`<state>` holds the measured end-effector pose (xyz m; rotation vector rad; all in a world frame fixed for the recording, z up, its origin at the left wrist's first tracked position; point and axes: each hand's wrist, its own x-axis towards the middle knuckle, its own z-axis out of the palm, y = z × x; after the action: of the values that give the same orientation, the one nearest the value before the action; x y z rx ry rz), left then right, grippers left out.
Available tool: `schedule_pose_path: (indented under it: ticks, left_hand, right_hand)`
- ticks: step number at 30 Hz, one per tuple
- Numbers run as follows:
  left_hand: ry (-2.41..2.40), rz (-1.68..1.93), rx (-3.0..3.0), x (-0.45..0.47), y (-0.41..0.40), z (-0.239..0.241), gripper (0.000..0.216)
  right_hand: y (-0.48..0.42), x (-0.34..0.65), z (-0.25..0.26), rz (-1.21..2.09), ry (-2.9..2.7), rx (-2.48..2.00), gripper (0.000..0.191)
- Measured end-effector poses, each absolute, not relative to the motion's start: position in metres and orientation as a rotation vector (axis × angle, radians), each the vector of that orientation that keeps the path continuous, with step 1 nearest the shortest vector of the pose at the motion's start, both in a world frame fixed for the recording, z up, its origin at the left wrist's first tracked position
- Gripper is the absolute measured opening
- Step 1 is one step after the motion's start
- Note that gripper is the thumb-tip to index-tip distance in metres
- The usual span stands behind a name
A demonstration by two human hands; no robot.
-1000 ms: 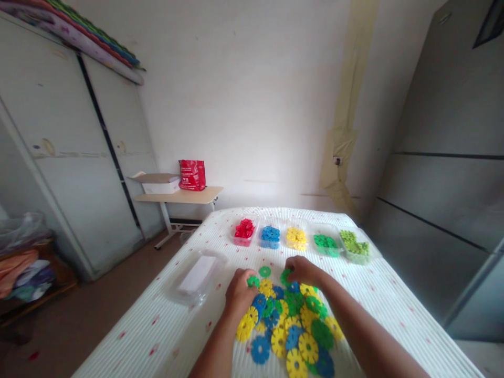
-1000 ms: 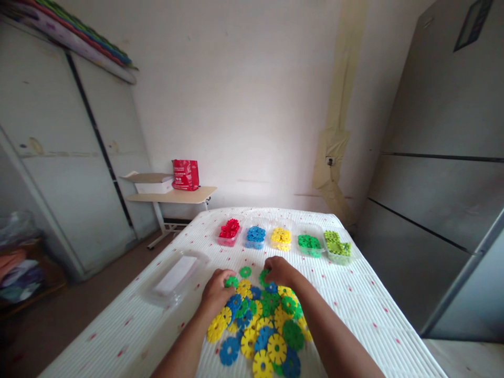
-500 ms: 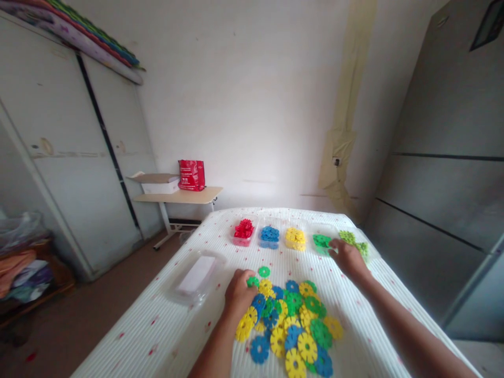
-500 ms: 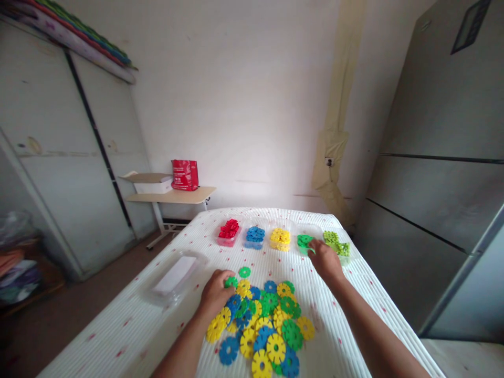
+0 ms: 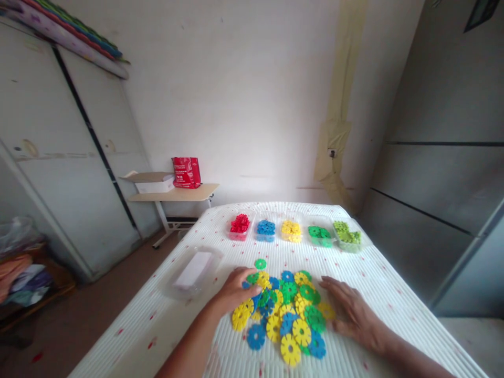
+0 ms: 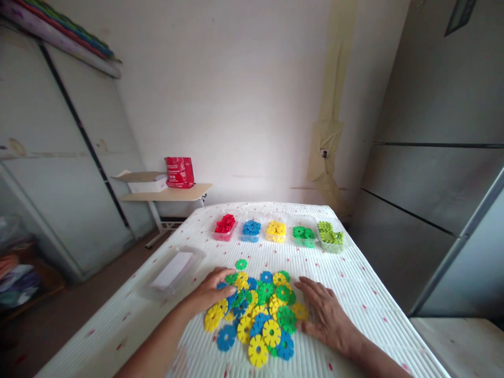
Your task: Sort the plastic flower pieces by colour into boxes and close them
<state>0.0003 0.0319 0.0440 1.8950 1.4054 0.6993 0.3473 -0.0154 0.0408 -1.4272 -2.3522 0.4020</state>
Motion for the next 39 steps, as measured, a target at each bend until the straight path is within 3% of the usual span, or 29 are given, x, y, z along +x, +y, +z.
schedule_pose_path:
  ticks: [5, 8, 15, 20, 29, 34, 39]
  left_hand:
    - [1.258, 0.396, 2.136, -0.001, -0.011, 0.04, 0.099]
    - [1.346, 0.328, 2.319, 0.015, -0.027, 0.031, 0.106]
    - [1.707, 0.658, 2.311, 0.065, -0.022, 0.021, 0.061]
    - [1.638, 0.957, 2.255, 0.1, -0.004, 0.013, 0.05]
    - [1.537, 1.425, 1.96, 0.075, 0.009, 0.015, 0.04]
    - [1.507, 1.533, 1.708, 0.054, 0.015, 0.013, 0.029]
    - [1.462, 1.581, 1.463, 0.049, 0.023, 0.008, 0.03]
  right_hand:
    - [-0.038, 0.339, 0.026, 0.295, -2.526, -1.245, 0.094]
    - [-0.041, 0.328, 0.021, 0.215, -2.563, -1.175, 0.095]
    - [-0.005, 0.301, 0.021, 0.012, -2.302, -1.203, 0.055]
    - [0.028, 0.308, 0.019, -0.025, -2.111, -1.263, 0.035]
    - [0.041, 0.331, 0.006, 0.093, -1.922, -1.403, 0.034]
    - [0.038, 0.327, 0.013, 0.097, -1.995, -1.432, 0.039]
    - [0.034, 0.317, 0.02, 0.078, -2.068, -1.615, 0.045]
